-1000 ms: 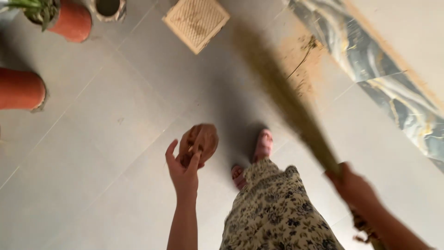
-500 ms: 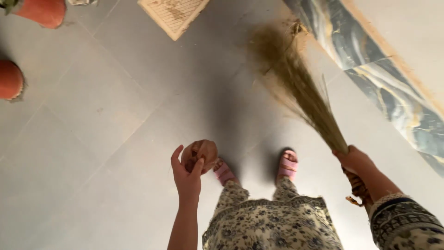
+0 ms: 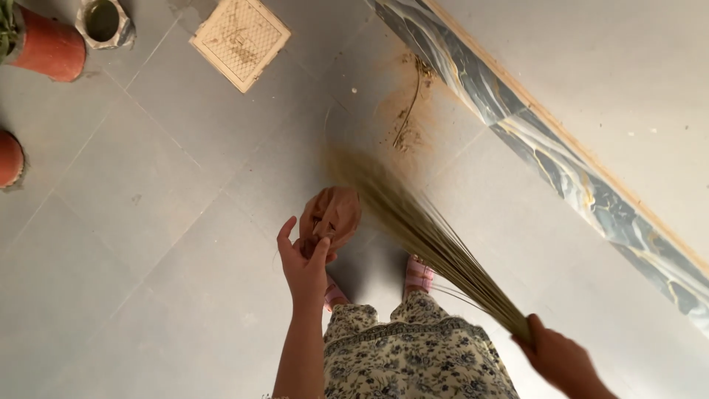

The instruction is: The recorder uses a handheld broom to sweep floor debris into a pile and then collects the debris using a piece of paper as a makeshift dustpan.

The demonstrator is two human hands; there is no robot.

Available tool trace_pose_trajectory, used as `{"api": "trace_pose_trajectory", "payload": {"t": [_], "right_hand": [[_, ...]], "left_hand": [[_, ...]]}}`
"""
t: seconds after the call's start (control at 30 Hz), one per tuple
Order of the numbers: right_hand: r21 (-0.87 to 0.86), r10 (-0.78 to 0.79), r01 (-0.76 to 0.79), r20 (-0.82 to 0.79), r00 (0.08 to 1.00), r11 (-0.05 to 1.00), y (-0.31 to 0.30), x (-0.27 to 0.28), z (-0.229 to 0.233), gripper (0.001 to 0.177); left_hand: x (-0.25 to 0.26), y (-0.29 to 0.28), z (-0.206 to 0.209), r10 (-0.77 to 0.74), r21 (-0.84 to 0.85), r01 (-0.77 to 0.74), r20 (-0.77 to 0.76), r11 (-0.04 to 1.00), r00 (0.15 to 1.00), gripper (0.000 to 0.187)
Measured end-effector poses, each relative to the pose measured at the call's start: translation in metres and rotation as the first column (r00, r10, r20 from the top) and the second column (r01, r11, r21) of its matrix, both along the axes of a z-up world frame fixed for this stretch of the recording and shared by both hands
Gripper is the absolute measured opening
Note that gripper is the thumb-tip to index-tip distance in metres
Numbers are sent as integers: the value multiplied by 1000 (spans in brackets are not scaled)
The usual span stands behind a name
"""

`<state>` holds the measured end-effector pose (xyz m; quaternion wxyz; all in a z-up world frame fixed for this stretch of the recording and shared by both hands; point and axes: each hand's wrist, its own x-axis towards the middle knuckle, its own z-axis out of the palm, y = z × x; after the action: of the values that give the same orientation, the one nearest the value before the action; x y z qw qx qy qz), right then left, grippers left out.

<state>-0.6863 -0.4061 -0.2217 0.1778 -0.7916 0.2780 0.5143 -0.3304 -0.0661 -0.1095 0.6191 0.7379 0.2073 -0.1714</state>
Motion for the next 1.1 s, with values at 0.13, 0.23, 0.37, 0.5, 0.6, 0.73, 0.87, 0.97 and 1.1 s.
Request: {"api": "trace_pose_trajectory", "payload": {"t": [0.13,0.23,0.37,0.5,0.6,0.73,0.87,0.97,1.1], "right_hand": [[-157,121,-136,-103,987,978,-82,-47,-66,48],[-286,48,-72,-89,995,956,-133,-18,-73,50],[-275,-160,123,-119,980,954,-134,55,-15,53],[-281,-78,76,2,997,957,-127,52,22,56],[-256,-129,132,27,991,958,-104,14,51,57],[-206,-153,144,-31,988,968,-55,-64,44,55],[-7,-147,146,-57,988,989,-4,-67,7,62],[116,-118,117,0,993,986,11,-3,-13,69],[64,-423,427,-75,903,902,-18,93,-22,50]], "left_hand": [[-14,-1,-8,-25,20,26,-39,999,999,69],[-24,2,-19,-31,8,31,-29,999,999,69],[-29,-9,-3,-56,66,59,-45,996,997,68],[-32,-19,1,-40,20,41,-24,999,999,67],[-30,-27,6,-48,28,49,-30,998,998,67],[-28,-28,6,-86,64,89,-39,994,996,66],[-30,-29,-3,-60,49,63,-54,997,997,66],[-31,-31,-6,-51,34,53,-59,998,997,65],[-33,-32,-9,-80,59,83,-58,995,995,67]]}}
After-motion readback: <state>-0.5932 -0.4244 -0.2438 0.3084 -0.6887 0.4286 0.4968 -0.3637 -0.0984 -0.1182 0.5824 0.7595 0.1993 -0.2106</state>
